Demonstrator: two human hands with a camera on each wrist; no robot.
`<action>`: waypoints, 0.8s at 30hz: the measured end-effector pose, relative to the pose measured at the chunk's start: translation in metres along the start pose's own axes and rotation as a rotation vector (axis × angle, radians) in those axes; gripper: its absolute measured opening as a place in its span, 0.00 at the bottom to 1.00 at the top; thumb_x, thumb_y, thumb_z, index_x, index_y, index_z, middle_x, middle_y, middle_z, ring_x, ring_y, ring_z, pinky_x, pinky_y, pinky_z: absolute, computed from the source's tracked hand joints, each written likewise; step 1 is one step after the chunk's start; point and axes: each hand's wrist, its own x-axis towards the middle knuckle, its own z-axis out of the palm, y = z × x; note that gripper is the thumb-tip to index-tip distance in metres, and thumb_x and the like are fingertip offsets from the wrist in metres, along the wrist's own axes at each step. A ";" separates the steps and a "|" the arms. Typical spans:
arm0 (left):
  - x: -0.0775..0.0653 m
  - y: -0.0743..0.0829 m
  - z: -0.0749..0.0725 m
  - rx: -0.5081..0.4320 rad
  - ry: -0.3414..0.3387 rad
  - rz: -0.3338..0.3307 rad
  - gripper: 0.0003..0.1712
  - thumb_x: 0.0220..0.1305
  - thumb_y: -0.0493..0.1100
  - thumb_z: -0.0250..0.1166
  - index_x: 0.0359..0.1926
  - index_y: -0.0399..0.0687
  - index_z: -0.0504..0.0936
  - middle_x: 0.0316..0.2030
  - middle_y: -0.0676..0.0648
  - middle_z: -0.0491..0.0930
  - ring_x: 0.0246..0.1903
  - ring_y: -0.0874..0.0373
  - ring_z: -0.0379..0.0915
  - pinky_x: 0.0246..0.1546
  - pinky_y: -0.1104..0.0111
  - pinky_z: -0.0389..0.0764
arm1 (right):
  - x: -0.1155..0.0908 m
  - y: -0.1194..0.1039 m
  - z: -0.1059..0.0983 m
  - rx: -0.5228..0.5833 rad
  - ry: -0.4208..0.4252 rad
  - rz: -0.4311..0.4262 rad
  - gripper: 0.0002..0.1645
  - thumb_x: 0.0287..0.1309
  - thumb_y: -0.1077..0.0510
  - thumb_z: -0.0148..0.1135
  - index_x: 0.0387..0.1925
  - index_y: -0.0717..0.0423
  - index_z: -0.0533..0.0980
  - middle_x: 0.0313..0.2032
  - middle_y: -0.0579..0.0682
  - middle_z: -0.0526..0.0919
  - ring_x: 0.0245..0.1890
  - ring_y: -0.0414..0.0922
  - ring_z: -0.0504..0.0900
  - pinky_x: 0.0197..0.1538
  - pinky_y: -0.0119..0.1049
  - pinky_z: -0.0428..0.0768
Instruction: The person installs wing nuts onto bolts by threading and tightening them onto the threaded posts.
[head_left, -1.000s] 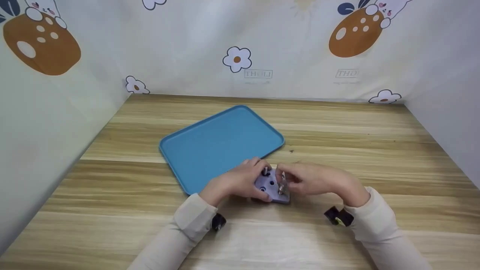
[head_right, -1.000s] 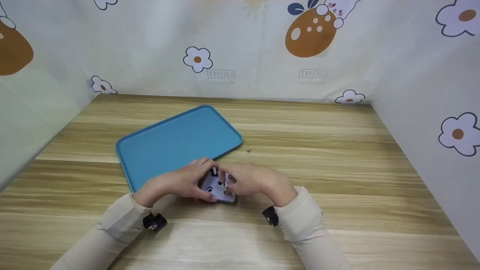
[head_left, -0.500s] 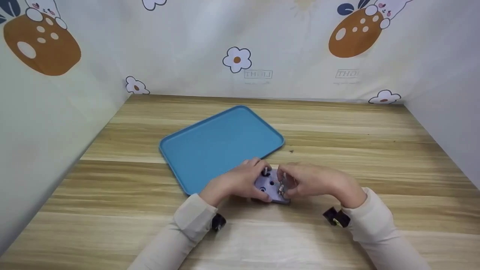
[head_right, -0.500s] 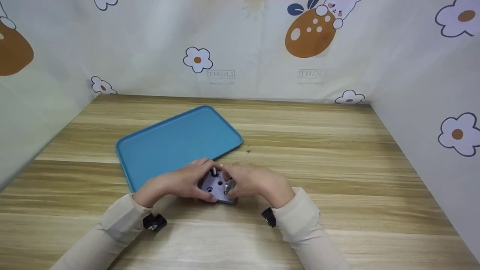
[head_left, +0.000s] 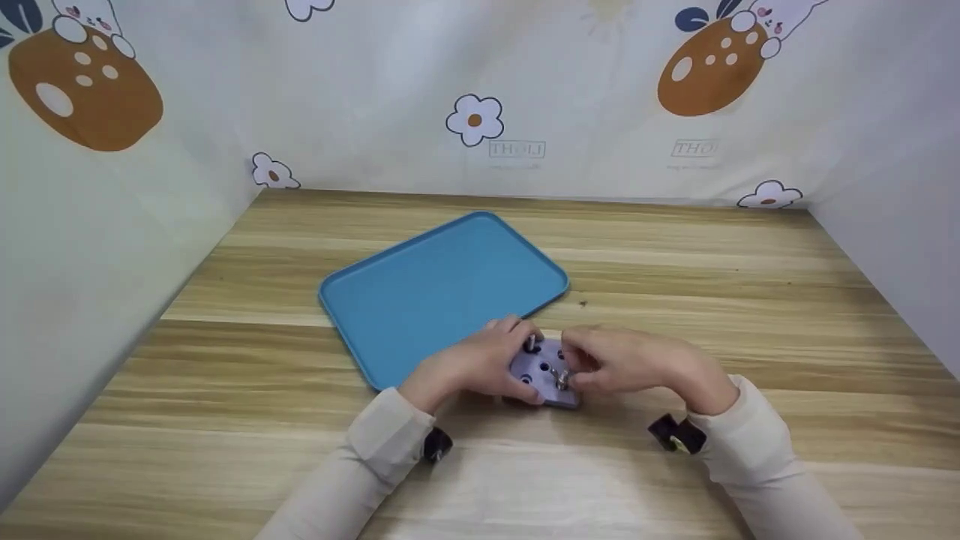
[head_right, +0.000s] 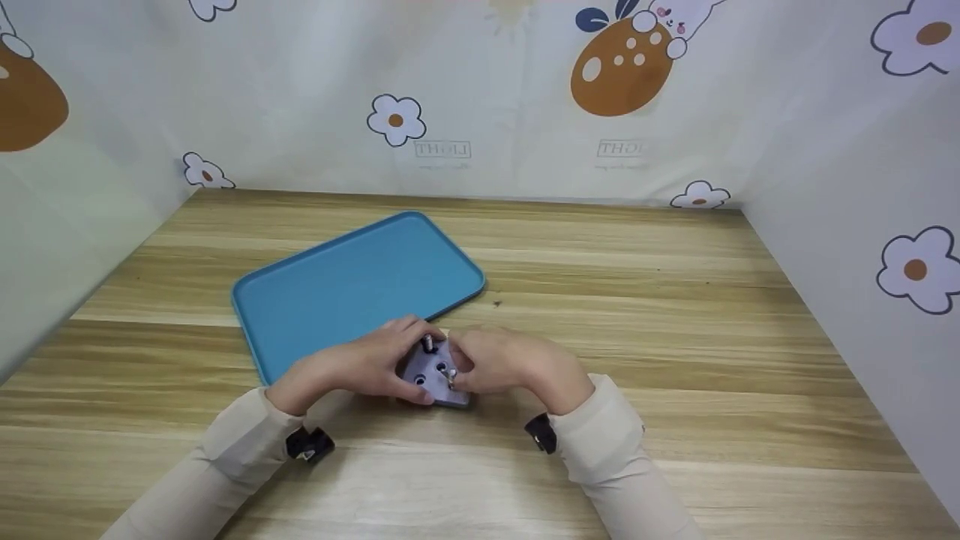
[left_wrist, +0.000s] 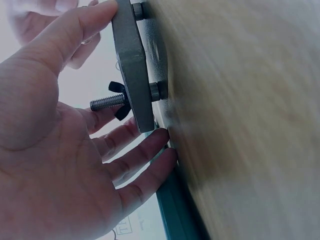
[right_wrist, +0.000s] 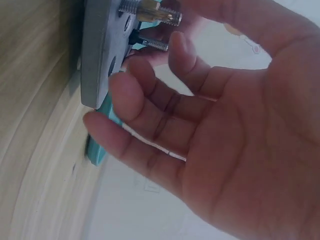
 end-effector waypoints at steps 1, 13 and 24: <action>0.000 0.000 0.000 0.000 -0.005 -0.005 0.41 0.48 0.55 0.71 0.60 0.47 0.64 0.55 0.47 0.66 0.52 0.54 0.62 0.56 0.63 0.68 | 0.000 0.000 0.000 0.002 -0.001 -0.026 0.07 0.51 0.64 0.57 0.32 0.54 0.68 0.30 0.46 0.70 0.30 0.40 0.69 0.33 0.31 0.69; 0.000 0.001 -0.001 0.001 -0.024 -0.026 0.42 0.49 0.57 0.70 0.61 0.48 0.63 0.57 0.47 0.65 0.53 0.54 0.62 0.55 0.62 0.69 | 0.000 -0.003 0.001 -0.013 -0.040 0.000 0.21 0.49 0.71 0.55 0.44 0.49 0.72 0.42 0.53 0.71 0.40 0.46 0.76 0.41 0.38 0.74; 0.002 0.000 0.002 0.006 -0.012 -0.038 0.42 0.48 0.57 0.70 0.61 0.49 0.63 0.54 0.49 0.66 0.51 0.55 0.62 0.54 0.63 0.68 | 0.001 -0.002 0.003 -0.088 0.025 0.109 0.16 0.50 0.50 0.66 0.29 0.52 0.68 0.32 0.46 0.68 0.30 0.41 0.68 0.33 0.33 0.68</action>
